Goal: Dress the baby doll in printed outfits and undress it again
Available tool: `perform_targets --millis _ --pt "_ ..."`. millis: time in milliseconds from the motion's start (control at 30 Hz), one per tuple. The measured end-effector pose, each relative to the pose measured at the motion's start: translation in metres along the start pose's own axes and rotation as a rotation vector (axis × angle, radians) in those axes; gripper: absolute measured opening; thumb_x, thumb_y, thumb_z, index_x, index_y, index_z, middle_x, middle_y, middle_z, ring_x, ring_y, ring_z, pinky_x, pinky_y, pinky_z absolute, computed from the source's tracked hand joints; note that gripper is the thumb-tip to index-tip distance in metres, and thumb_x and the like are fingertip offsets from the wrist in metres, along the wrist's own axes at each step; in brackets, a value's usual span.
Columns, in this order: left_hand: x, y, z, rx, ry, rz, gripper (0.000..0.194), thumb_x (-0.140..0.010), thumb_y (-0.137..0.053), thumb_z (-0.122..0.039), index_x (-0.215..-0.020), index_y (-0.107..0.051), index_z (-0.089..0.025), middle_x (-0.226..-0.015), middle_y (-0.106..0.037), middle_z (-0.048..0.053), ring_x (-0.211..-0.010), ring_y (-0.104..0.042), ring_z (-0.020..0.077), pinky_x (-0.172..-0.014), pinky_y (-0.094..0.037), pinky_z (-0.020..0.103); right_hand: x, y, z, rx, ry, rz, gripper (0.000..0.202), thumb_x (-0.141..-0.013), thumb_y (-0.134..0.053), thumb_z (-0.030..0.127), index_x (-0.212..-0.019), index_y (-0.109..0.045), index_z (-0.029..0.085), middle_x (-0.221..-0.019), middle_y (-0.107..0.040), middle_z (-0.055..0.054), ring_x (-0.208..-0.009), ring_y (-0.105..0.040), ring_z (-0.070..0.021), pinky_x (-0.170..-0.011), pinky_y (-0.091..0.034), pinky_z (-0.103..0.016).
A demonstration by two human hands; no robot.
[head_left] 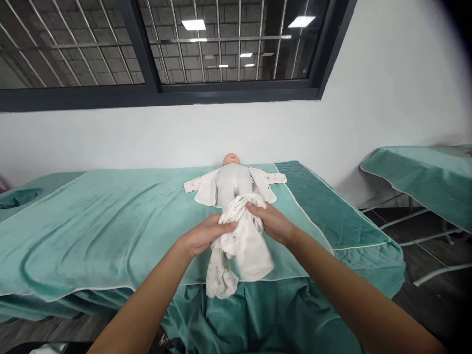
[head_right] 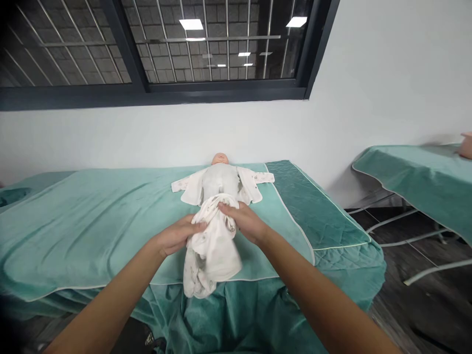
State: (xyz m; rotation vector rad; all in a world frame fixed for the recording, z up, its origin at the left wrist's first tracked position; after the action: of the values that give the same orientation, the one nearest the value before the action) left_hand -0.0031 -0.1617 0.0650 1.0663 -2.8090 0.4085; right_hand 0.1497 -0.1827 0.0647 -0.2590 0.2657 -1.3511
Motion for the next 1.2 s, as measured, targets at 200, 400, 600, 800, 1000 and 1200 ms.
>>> perform_targets --millis 200,400,600,800,1000,1200 --pt "-0.013 0.006 -0.006 0.270 -0.226 -0.135 0.053 -0.074 -0.079 -0.033 -0.122 -0.066 -0.015 -0.116 -0.072 0.013 -0.107 -0.068 0.0277 -0.096 -0.050 0.035 -0.006 0.003 0.006 -0.175 0.006 -0.078 0.056 -0.088 -0.054 0.064 -0.119 -0.066 0.019 -0.101 -0.075 -0.009 -0.096 -0.070 -0.0255 -0.084 -0.055 -0.038" --pt "-0.037 0.006 0.006 0.151 -0.235 -0.297 0.052 -0.075 -0.076 -0.043 -0.116 -0.067 -0.012 -0.111 -0.073 0.014 -0.098 -0.069 0.0267 -0.089 -0.051 0.036 0.010 0.019 -0.038 -0.143 -0.059 -0.122 0.045 -0.082 -0.069 0.050 -0.114 -0.068 0.018 -0.103 -0.075 -0.009 -0.093 -0.070 -0.0243 -0.084 -0.054 -0.036" --pt "-0.065 0.012 0.022 -0.665 -0.100 -0.386 0.033 -0.083 -0.058 -0.038 -0.103 -0.070 -0.014 -0.106 -0.074 0.013 -0.101 -0.066 0.0304 -0.085 -0.048 0.038 0.017 0.062 -0.080 0.217 -0.043 -0.378 0.042 -0.074 -0.072 0.048 -0.103 -0.070 0.018 -0.092 -0.076 -0.006 -0.090 -0.067 -0.0285 -0.080 -0.053 -0.042" --pt "-0.078 0.000 0.018 -0.899 -0.007 -0.329 0.020 -0.070 -0.068 -0.027 -0.087 -0.074 -0.019 -0.106 -0.074 0.013 -0.112 -0.061 0.0357 -0.092 -0.042 0.037 0.003 0.082 -0.087 0.466 0.097 -0.404 0.031 -0.077 -0.069 0.047 -0.095 -0.071 0.022 -0.101 -0.074 -0.009 -0.099 -0.065 -0.0324 -0.086 -0.050 -0.045" --pt "-0.064 -0.009 0.002 -0.702 0.041 -0.152 0.032 -0.080 -0.065 -0.042 -0.102 -0.073 -0.021 -0.109 -0.074 0.009 -0.105 -0.065 0.0314 -0.087 -0.047 0.036 0.005 0.075 -0.077 0.216 0.106 -0.337 0.040 -0.080 -0.069 0.050 -0.111 -0.068 0.024 -0.111 -0.072 -0.008 -0.103 -0.064 -0.0329 -0.087 -0.050 -0.045" --pt "-0.058 0.001 0.000 -0.057 0.064 0.106 0.065 -0.066 -0.085 -0.030 -0.126 -0.063 -0.020 -0.123 -0.068 0.011 -0.115 -0.062 0.0274 -0.094 -0.049 0.034 -0.004 0.086 -0.068 0.074 0.179 -0.453 0.026 -0.079 -0.069 0.049 -0.100 -0.067 0.034 -0.106 -0.072 -0.005 -0.102 -0.064 -0.0333 -0.083 -0.051 -0.044"
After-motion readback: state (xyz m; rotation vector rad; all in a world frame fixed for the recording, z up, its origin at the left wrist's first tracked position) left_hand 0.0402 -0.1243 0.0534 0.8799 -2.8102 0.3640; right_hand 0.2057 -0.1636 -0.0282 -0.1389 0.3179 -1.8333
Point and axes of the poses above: each hand's wrist, its own x-axis away from the middle knuckle, its own y-axis out of the back of the hand, z = x × y, the point moved 5 cm from there along -x, towards the middle knuckle
